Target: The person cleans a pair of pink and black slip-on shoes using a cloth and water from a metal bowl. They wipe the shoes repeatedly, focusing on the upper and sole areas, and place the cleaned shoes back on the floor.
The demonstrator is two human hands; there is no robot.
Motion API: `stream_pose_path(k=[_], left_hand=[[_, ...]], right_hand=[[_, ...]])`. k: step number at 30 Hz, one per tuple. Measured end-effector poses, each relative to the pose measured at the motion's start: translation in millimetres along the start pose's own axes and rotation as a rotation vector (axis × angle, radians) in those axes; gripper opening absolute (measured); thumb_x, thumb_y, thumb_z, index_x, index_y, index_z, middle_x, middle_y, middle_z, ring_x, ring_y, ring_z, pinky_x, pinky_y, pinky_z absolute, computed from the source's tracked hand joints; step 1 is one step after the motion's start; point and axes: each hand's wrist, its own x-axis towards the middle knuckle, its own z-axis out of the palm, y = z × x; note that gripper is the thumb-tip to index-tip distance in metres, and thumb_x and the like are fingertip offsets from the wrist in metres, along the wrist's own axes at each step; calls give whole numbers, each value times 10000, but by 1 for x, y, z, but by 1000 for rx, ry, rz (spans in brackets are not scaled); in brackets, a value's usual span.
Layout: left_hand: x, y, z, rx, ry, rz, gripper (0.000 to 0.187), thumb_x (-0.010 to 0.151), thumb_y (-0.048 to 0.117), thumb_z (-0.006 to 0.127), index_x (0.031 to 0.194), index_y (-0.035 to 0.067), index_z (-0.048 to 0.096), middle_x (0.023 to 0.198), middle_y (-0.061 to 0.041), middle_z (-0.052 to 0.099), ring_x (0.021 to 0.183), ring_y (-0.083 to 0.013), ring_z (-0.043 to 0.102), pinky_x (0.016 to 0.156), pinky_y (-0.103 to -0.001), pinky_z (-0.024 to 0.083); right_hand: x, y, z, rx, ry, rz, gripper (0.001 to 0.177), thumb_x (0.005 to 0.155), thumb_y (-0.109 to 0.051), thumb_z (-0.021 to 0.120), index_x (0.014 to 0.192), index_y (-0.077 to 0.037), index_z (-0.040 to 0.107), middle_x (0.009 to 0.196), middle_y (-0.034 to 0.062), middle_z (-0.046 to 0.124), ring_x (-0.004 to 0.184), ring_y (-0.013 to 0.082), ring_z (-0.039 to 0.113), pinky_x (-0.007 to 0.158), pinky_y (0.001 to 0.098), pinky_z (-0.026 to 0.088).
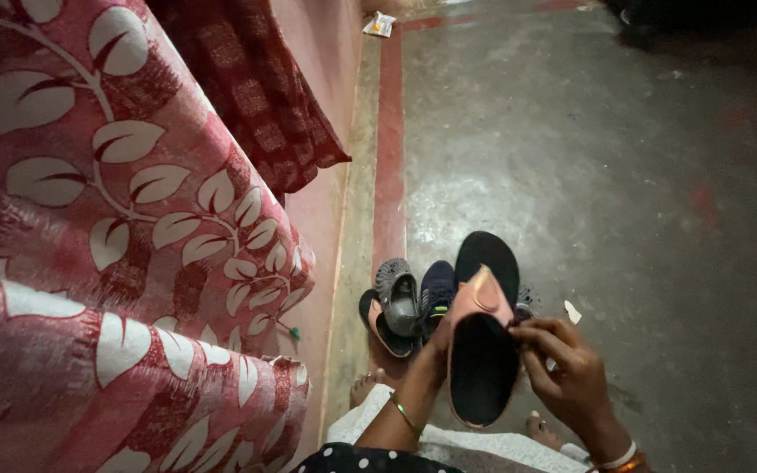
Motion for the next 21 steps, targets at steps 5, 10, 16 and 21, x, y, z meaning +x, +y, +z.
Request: stream_pose_path(k=[5, 10, 16, 21], left_hand=[[-3, -17, 5, 15, -22, -63, 805, 1027, 696, 428, 1381, -12, 574, 1202, -160, 677, 1044, -257, 670, 917, -383, 564], [0, -2, 0, 14, -4, -26, 818, 1019, 707, 424, 1394, -6, 564, 1215, -164, 673, 1054, -264, 671, 926, -388, 566], [2, -6, 1, 19, -11, -24, 833, 1010, 719, 419, 1410, 1, 552, 1231, -170, 669, 1066, -272, 672, 936, -394, 569], [0, -11, -1, 1, -3, -15, 846, 1003, 730, 414, 1423, 6, 542, 1244, -174, 665, 1076, -279, 673, 945, -398, 571]], right_hand=[[1, -5, 6, -52, 231, -316, 236, 864, -16, 705, 1078, -100, 757, 1126, 53, 712, 937, 213, 688, 774, 326, 568], [3, 17, 5, -96, 13, -220, 199, 761, 33, 693, 906, -81, 769, 991, 28, 740, 844, 202, 695, 697, 319, 573], [3, 45, -4, 150, 99, -23, 174, 889, 49, 603, 941, -39, 744, 979, 66, 740, 833, 156, 743, 738, 293, 623], [3, 29, 13, -8, 130, -299, 210, 857, -4, 660, 1050, -9, 741, 1133, 119, 713, 1001, 216, 706, 774, 267, 625]])
